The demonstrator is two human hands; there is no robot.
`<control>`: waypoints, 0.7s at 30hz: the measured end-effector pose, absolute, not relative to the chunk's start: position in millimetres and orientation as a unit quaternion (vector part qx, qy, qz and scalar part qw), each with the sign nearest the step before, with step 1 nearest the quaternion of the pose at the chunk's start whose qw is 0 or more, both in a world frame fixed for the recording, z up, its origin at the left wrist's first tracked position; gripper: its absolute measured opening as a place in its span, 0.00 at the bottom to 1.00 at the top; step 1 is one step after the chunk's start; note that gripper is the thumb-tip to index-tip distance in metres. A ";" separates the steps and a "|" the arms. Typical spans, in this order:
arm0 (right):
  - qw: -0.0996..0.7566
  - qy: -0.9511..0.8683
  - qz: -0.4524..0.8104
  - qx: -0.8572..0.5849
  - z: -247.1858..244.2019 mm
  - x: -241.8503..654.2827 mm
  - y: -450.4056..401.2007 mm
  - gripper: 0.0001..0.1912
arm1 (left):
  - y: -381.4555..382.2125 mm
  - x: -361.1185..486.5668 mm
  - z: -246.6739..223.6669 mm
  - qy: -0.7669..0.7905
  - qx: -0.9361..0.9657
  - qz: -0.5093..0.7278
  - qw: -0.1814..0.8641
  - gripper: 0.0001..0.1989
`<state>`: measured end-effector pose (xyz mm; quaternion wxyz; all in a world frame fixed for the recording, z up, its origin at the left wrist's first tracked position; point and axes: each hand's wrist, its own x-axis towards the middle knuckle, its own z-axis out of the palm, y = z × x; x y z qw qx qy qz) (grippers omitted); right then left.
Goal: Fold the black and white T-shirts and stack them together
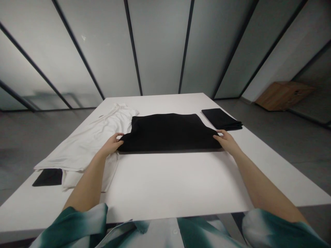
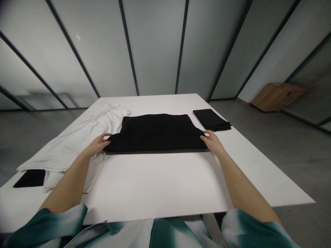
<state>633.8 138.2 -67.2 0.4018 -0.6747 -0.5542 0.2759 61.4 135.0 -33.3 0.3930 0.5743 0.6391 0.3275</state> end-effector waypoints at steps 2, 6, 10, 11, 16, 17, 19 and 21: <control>0.345 -0.578 0.285 -0.682 -65.9 644.1 133.2 0.28 | 133.7 57.0 -30.2 0.653 0.596 0.260 0.388 0.34; 0.290 -0.610 0.176 -0.716 -61.8 658.6 128.3 0.24 | 131.3 57.6 -22.6 0.701 0.642 0.195 0.240 0.29; 0.355 -0.610 0.118 -0.698 -64.2 651.2 131.6 0.20 | 130.4 69.0 -22.6 0.740 0.630 0.208 0.113 0.25; 0.365 -0.619 0.122 -0.685 -66.4 646.3 132.7 0.21 | 130.9 72.2 -24.6 0.740 0.626 0.215 0.118 0.25; 0.312 -0.691 0.117 -0.641 -78.0 624.8 136.4 0.22 | 136.9 80.2 -40.5 0.719 0.637 0.222 0.168 0.22; 0.293 -0.704 0.107 -0.638 -79.1 623.2 136.7 0.22 | 138.3 79.7 -43.3 0.707 0.644 0.232 0.178 0.21; 0.266 -0.718 0.093 -0.636 -79.8 623.3 137.2 0.20 | 140.9 77.3 -47.5 0.677 0.649 0.279 0.208 0.19; 0.254 -0.722 0.092 -0.637 -79.0 626.1 137.3 0.19 | 142.6 74.1 -49.8 0.656 0.622 0.343 0.253 0.18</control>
